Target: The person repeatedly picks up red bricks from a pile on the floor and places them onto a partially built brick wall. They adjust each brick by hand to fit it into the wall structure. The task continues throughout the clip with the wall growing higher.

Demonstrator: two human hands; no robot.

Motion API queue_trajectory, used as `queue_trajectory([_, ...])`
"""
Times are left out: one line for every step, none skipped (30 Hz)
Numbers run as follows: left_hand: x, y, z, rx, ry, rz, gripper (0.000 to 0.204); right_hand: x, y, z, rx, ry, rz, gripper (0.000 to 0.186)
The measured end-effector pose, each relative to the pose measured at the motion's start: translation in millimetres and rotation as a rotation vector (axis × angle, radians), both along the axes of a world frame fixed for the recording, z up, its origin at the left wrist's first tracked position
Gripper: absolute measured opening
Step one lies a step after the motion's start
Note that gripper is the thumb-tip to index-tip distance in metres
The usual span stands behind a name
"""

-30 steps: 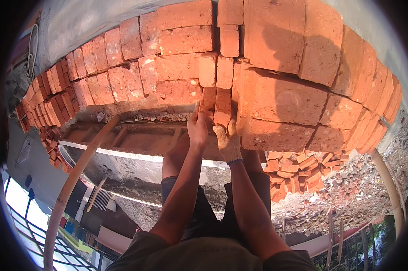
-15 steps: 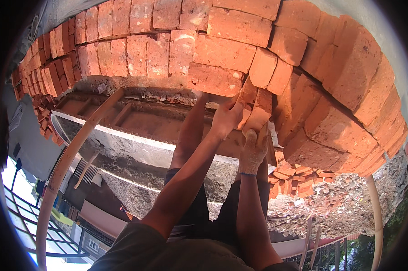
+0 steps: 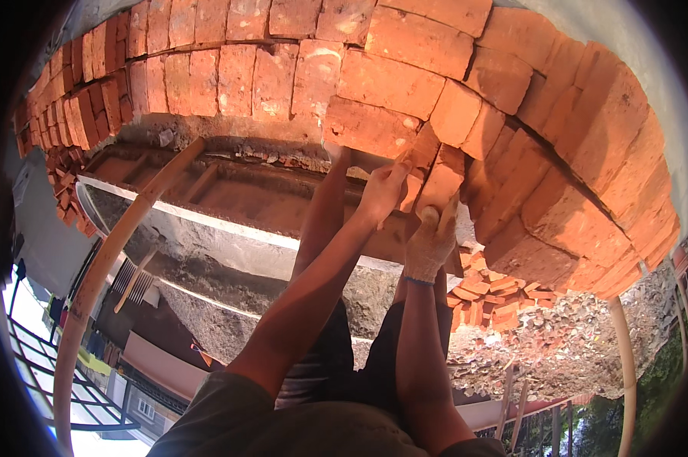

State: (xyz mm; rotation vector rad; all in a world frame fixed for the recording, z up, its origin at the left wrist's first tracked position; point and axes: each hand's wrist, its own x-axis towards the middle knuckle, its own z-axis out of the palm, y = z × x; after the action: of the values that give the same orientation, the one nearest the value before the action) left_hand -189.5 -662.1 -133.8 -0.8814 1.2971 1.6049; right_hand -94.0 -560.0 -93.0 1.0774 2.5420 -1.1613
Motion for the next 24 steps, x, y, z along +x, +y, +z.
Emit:
queue_trajectory([1.9, 3.9, -4.0, -0.048, 0.032, -0.014, 0.041, -1.6, 0.1, -0.1, 0.057, -0.001, 0.011, 0.058])
queue_trajectory([4.9, 10.4, -6.4, -0.132, 0.091, -0.054, 0.042, -2.8, -0.1, 1.1, -0.067, 0.008, -0.056, 0.058])
queue_trajectory([5.9, 19.2, -9.2, -0.245, 0.161, -0.085, 0.044, -4.7, -0.3, 1.4, -0.163, 0.043, -0.141, 0.058])
queue_trajectory([6.6, 25.9, -11.5, -0.354, 0.233, -0.113, 0.046, -5.7, -0.6, 2.1, -0.245, 0.076, -0.212, 0.058])
queue_trajectory([5.3, 29.9, -14.1, -0.308, 0.193, -0.126, 0.05, -7.4, -0.8, 2.2, -0.325, 0.111, -0.284, 0.059])
queue_trajectory([4.6, 35.2, -14.3, -0.331, 0.209, -0.144, 0.051, -8.2, -0.8, 2.2, -0.395, 0.146, -0.345, 0.059])
queue_trajectory([2.9, 39.1, -13.8, -0.356, 0.224, -0.164, 0.052, -9.3, -0.6, 2.2, -0.476, 0.202, -0.357, 0.06])
queue_trajectory([0.9, 42.0, -12.3, -0.41, 0.225, -0.182, 0.054, -9.6, 0.3, 1.9, -0.46, 0.157, -0.405, 0.06])
queue_trajectory([-1.5, 43.8, -10.3, -0.41, 0.228, -0.207, 0.055, -9.3, 1.4, 1.5, -0.457, 0.137, -0.397, 0.059])
queue_trajectory([-3.3, 45.2, -7.6, -0.436, 0.212, -0.229, 0.057, -8.5, 3.3, 0.6, -0.416, 0.125, -0.379, 0.059])
queue_trajectory([-4.9, 44.7, -5.1, -0.462, 0.22, -0.235, 0.058, -6.9, 5.4, -0.7, -0.43, 0.108, -0.382, 0.058])
queue_trajectory([-7.4, 43.0, -3.4, -0.459, 0.194, -0.256, 0.059, -5.6, 7.7, -2.6, -0.403, 0.107, -0.38, 0.057])
queue_trajectory([-9.3, 40.4, -2.0, -0.457, 0.198, -0.264, 0.061, -3.6, 10.6, -4.7, -0.372, 0.142, -0.339, 0.057])
queue_trajectory([-11.9, 36.6, -1.4, -0.433, 0.198, -0.29, 0.062, -2.1, 12.5, -7.0, -0.32, 0.047, -0.27, 0.056])
queue_trajectory([-13.3, 32.2, -0.9, -0.429, 0.202, -0.269, 0.061, -0.3, 15.6, -8.7, -0.265, -0.009, -0.157, 0.054])
queue_trajectory([-15.5, 27.5, -1.5, -0.4, 0.207, -0.261, 0.061, 1.5, 16.6, -10.9, -0.185, -0.048, -0.088, 0.053])
queue_trajectory([-16.6, 25.4, -1.5, -0.388, 0.183, -0.251, 0.06, 2.8, 18.7, -11.7, -0.245, -0.012, -0.095, 0.052])
queue_trajectory([-17.0, 24.4, -1.2, -0.378, 0.199, -0.241, 0.06, 3.8, 18.5, -13.1, -0.281, 0.031, -0.153, 0.051])
queue_trajectory([-17.4, 24.6, -1.2, -0.381, 0.178, -0.238, 0.06, 3.6, 19.0, -13.0, -0.271, 0.045, -0.153, 0.05])
queue_trajectory([-17.3, 26.3, -0.9, -0.372, 0.13, -0.253, 0.059, 2.8, 17.8, -12.9, -0.376, 0.05, -0.284, 0.049])
queue_trajectory([-16.3, 29.8, 0.2, -0.404, 0.107, -0.249, 0.059, 1.3, 16.8, -11.1, -0.445, 0.03, -0.35, 0.048])
queue_trajectory([-14.9, 34.6, 1.6, -0.427, 0.068, -0.259, 0.059, -0.9, 15.1, -8.6, -0.488, 0.011, -0.432, 0.047])
queue_trajectory([-14.0, 38.6, 2.0, -0.454, 0.068, -0.254, 0.059, -3.4, 12.7, -5.0, -0.61, 0.078, -0.495, 0.045])
queue_trajectory([-12.4, 42.1, 2.4, -0.464, 0.069, -0.255, 0.059, -7.2, 10.8, -0.9, -0.598, 0.056, -0.504, 0.044])
